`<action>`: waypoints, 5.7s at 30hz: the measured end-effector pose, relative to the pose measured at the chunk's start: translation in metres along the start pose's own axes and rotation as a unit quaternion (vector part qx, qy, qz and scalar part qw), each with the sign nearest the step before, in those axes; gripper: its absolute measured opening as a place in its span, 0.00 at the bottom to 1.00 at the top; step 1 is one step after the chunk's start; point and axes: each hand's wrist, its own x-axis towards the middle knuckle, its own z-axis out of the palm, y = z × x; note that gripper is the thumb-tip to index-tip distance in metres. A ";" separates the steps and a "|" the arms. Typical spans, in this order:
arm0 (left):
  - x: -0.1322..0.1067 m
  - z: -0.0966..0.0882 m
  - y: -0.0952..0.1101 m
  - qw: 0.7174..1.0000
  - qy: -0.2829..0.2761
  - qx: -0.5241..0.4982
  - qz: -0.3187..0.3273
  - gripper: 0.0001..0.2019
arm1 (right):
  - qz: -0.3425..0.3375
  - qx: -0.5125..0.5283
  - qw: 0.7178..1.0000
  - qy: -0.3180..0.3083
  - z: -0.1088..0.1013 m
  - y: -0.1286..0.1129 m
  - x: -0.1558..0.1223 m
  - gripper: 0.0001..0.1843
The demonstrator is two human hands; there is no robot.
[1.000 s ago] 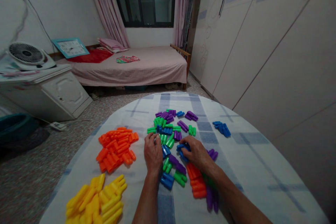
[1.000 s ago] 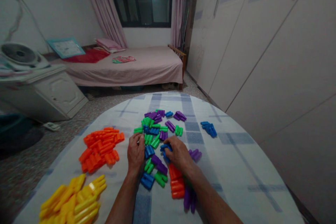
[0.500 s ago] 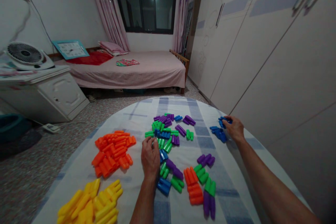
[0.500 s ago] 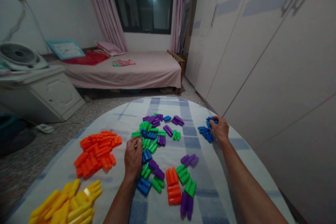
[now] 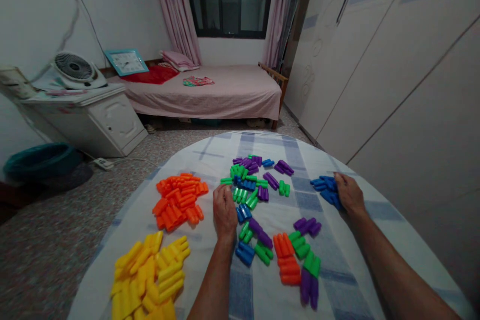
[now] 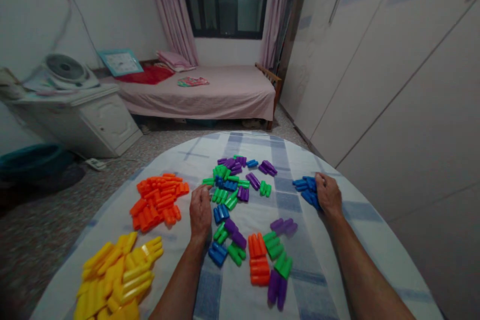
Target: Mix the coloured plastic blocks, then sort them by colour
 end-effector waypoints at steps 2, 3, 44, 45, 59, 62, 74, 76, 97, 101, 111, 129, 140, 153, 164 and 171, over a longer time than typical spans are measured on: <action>0.001 -0.001 0.001 1.000 0.010 -0.019 -0.019 0.19 | -0.034 -0.037 0.998 0.048 -0.002 -0.010 -0.008 0.25; 0.001 -0.002 0.001 0.999 0.016 -0.030 -0.031 0.20 | -0.065 -0.053 0.994 0.073 -0.003 -0.018 -0.014 0.24; 0.007 -0.001 -0.001 0.997 0.031 -0.047 -0.044 0.20 | -0.296 -0.122 0.919 -0.232 0.066 -0.208 -0.097 0.13; 0.007 -0.001 -0.001 0.997 0.031 -0.048 -0.045 0.20 | -0.302 -0.134 0.914 -0.236 0.067 -0.208 -0.097 0.14; 0.005 -0.002 -0.006 0.999 0.010 -0.041 -0.026 0.20 | -0.274 -0.046 0.944 -0.179 0.055 -0.194 -0.104 0.22; 0.004 -0.002 -0.006 0.999 0.005 -0.040 -0.019 0.20 | -0.232 -0.010 0.959 -0.161 0.039 -0.175 -0.088 0.22; 0.004 -0.001 -0.005 0.999 0.006 -0.041 -0.034 0.20 | -0.139 -0.294 0.941 -0.092 0.018 -0.067 0.005 0.22; 0.004 -0.001 -0.006 0.998 0.012 -0.045 -0.030 0.19 | -0.146 -0.304 0.933 -0.123 0.022 -0.060 0.002 0.23; 0.006 -0.001 -0.004 0.997 0.020 -0.053 -0.043 0.19 | -0.363 -0.213 0.888 -0.184 0.082 -0.169 -0.021 0.20; 0.007 -0.001 -0.004 0.998 0.013 -0.044 -0.034 0.19 | -0.345 -0.229 0.890 -0.188 0.083 -0.172 -0.020 0.16; 0.008 -0.001 -0.002 0.999 0.015 -0.047 -0.020 0.19 | -0.331 -0.230 0.899 -0.174 0.075 -0.174 -0.038 0.12; 0.010 0.002 -0.006 0.998 0.021 -0.054 -0.015 0.17 | -0.428 -0.031 0.868 -0.251 0.079 -0.227 -0.107 0.24; 0.009 0.000 -0.005 0.999 0.016 -0.042 -0.022 0.19 | -0.391 -0.001 0.891 -0.231 0.083 -0.221 -0.114 0.12; 0.007 0.000 -0.006 0.999 0.011 -0.046 -0.019 0.19 | -0.228 -0.016 0.973 0.015 0.025 -0.121 0.006 0.18; 0.006 -0.003 0.004 0.997 0.026 -0.051 -0.051 0.19 | -0.145 -0.191 0.964 -0.114 0.036 -0.041 0.036 0.25; 0.007 -0.002 0.005 0.992 0.051 -0.094 -0.066 0.19 | -0.137 -0.153 0.975 -0.084 0.036 -0.039 0.037 0.30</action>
